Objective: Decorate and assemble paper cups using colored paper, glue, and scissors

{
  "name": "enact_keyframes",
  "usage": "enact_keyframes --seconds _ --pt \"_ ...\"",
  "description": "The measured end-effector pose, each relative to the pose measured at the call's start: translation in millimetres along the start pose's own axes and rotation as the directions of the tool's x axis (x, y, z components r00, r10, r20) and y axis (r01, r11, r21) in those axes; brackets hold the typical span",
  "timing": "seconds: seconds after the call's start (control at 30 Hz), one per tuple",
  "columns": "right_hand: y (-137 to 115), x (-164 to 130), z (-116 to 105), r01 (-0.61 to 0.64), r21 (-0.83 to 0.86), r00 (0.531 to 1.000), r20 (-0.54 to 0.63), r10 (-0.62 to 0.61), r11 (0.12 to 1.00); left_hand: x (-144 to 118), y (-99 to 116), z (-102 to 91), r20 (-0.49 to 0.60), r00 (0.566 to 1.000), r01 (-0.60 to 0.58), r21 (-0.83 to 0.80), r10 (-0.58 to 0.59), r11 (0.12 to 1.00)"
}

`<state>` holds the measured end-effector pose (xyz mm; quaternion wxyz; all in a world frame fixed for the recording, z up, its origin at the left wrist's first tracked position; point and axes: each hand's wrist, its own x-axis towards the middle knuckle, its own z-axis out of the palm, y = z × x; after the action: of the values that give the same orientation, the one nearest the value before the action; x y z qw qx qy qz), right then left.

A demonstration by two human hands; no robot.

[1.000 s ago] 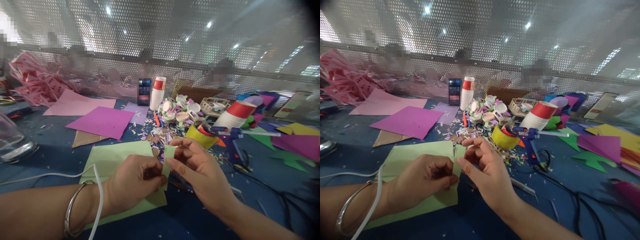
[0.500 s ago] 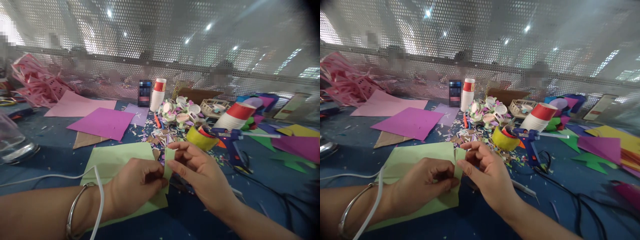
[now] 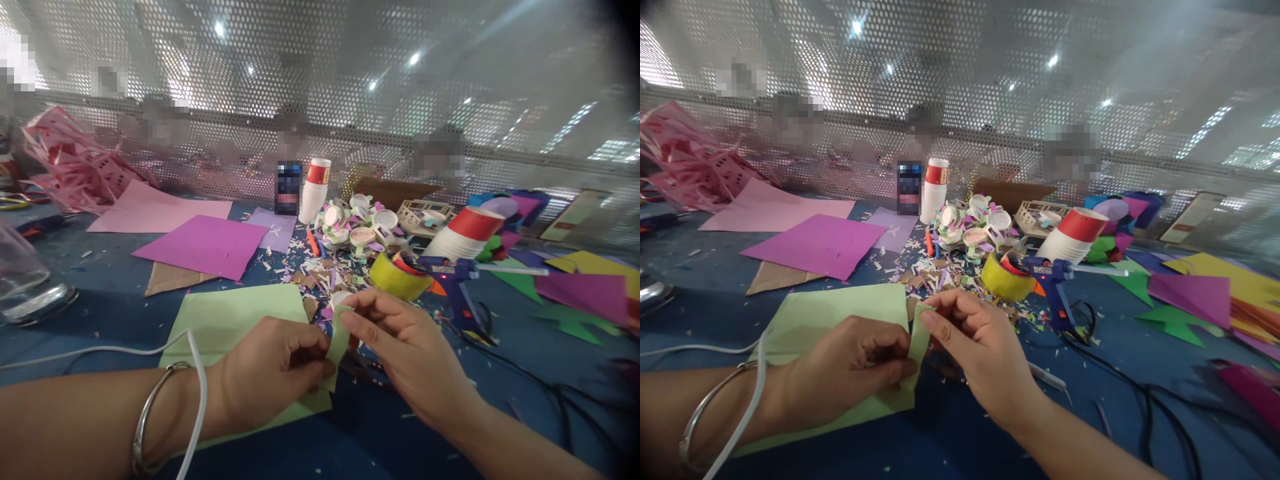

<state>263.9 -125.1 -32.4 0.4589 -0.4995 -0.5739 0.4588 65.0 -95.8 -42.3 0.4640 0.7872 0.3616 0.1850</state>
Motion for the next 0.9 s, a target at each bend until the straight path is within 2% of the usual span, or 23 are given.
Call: enact_keyframes --seconds 0.3,0.53,0.9 --pt "-2 1 -2 0.008 -0.035 1.000 0.008 -0.008 0.999 1 -1 1.5 0.026 1.000 -0.008 -0.014 0.008 1.000" --pt "-2 -2 -2 0.023 -0.042 0.999 0.027 -0.022 0.999 -5 2 1.1 0.115 0.992 -0.039 -0.070 0.047 0.997" --pt "2 -1 -2 0.045 -0.052 0.998 0.055 -0.042 0.998 -11 14 4.3 0.136 0.990 -0.025 -0.128 0.042 0.991"
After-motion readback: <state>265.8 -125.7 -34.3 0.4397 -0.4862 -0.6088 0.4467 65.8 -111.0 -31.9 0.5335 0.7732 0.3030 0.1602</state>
